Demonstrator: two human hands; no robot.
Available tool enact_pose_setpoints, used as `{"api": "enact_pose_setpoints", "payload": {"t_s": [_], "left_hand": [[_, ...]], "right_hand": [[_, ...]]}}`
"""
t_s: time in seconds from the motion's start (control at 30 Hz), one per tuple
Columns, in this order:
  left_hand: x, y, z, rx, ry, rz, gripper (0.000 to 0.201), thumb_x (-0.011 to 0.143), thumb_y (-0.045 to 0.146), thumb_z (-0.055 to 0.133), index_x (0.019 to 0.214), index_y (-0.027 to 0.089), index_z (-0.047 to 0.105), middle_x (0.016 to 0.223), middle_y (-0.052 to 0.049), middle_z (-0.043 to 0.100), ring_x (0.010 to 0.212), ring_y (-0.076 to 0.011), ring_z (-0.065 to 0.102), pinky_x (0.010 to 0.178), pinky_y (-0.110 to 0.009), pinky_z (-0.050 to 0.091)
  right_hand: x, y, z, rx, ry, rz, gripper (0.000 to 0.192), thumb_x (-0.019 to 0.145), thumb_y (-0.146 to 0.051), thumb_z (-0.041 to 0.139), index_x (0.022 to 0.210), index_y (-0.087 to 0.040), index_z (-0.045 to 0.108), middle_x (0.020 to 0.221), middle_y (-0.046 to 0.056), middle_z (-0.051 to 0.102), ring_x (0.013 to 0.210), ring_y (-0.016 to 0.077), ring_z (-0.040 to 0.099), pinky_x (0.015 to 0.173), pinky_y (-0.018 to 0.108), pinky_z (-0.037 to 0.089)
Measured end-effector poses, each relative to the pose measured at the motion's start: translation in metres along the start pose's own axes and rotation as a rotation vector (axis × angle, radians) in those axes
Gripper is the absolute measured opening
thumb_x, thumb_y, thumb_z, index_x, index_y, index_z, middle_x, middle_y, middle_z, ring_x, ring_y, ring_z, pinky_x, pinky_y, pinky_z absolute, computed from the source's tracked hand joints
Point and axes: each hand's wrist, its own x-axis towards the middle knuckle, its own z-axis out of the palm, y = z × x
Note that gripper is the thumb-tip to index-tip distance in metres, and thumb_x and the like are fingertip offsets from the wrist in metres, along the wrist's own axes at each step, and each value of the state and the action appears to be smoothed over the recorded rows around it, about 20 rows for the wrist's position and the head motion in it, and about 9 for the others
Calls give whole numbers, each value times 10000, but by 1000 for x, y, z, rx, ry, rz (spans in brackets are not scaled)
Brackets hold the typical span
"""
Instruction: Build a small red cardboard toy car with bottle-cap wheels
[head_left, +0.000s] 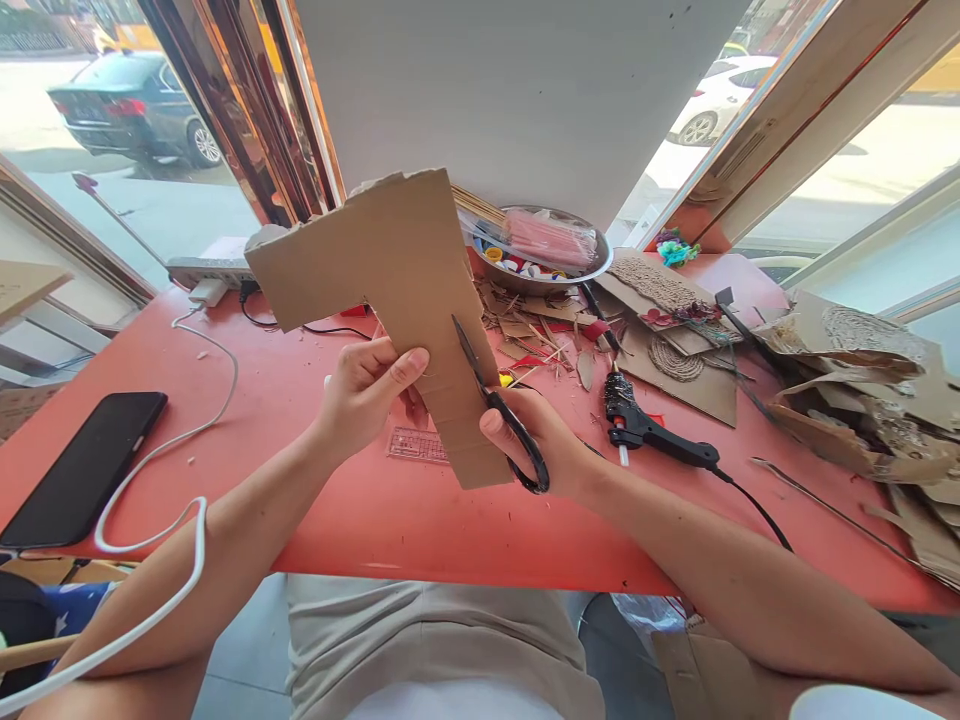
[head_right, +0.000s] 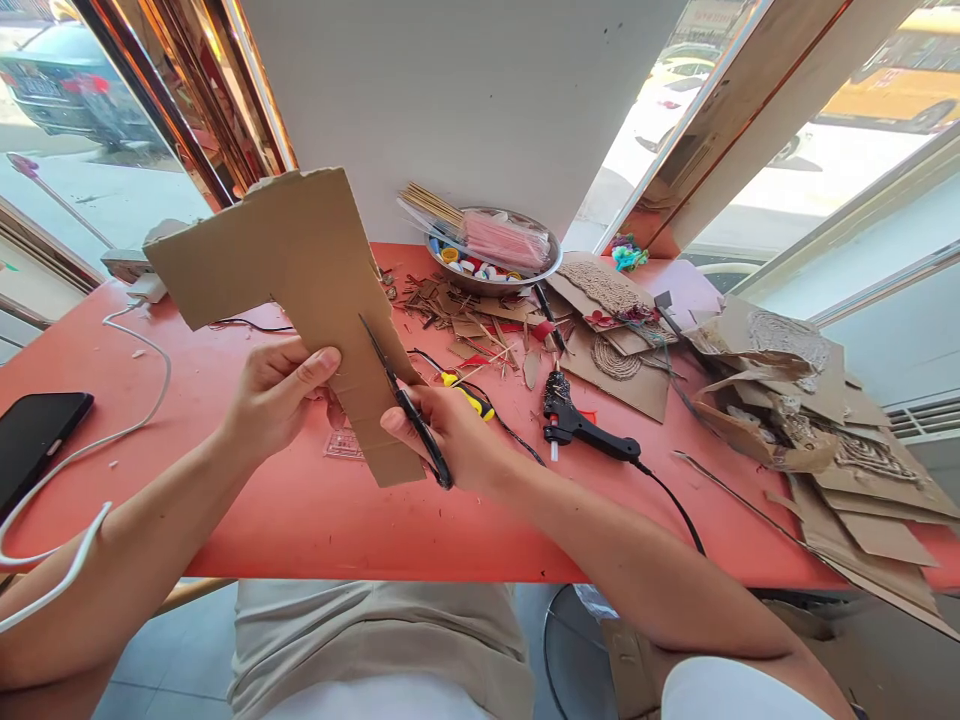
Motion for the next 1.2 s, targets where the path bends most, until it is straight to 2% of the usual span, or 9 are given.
{"api": "enact_pose_setpoints", "payload": {"t_s": [0.27,0.47,0.53,0.63,0.73,0.87,1.0,1.1,1.2], "left_hand": [[1,-1,0,-8,-7,32,545,793,641,872,600,202,614,519,-24,689,377,-173,639,360,-266,534],[3,-1,-2,-11,34,12,604,723,749,880,614,215,620,583,-44,723,474,-212,705,441,-310,600],[6,0,-4,-30,75,17,622,689,767,893,607,221,607,579,-33,706,471,-194,691,445,-296,596],[9,1,-6,-28,119,21,605,664,730,922,590,212,619,555,-24,677,448,-156,656,399,-236,527],[10,1,-7,-29,133,10,572,654,678,943,564,201,638,537,-25,672,419,-123,612,369,-198,468],[10,1,-7,-34,145,34,522,653,629,956,568,198,673,532,-20,674,403,-107,584,374,-194,465],[10,1,-6,-22,153,64,495,673,614,945,590,200,687,548,-28,684,445,-144,648,384,-213,486],[10,1,-8,-29,144,64,509,673,630,943,608,197,685,572,-40,703,462,-157,665,387,-224,492],[10,1,-10,-73,167,73,553,630,629,980,600,205,626,544,-1,653,438,-141,634,359,-218,458]], "right_hand": [[1,4,2,33,62,-9,875,642,-1104,538,608,-250,354,586,-59,325,538,80,316,492,259,232],[2,5,-3,53,35,76,870,591,-1107,574,642,-254,411,523,-77,352,442,81,357,415,256,295],[2,4,-5,57,5,91,823,661,-1071,570,667,-261,421,499,-78,387,402,96,404,389,263,332],[2,2,-5,29,-25,103,787,733,-1050,501,675,-268,435,458,-59,448,362,107,427,356,259,313],[1,-2,-5,5,-28,113,804,699,-1077,476,650,-275,430,431,-53,446,354,106,417,347,260,291],[2,-7,-8,-10,-40,116,808,674,-1089,480,641,-284,420,427,-56,432,365,113,419,353,277,304],[6,-6,-14,-11,-90,100,754,692,-1009,610,657,-276,433,464,-55,450,403,127,481,370,271,356],[10,2,-20,-28,-107,75,688,702,-889,731,641,-261,458,441,-71,438,381,103,446,361,242,325],[12,7,-25,-41,-150,57,664,709,-840,758,611,-255,458,417,-73,433,363,92,420,353,231,300]]}}
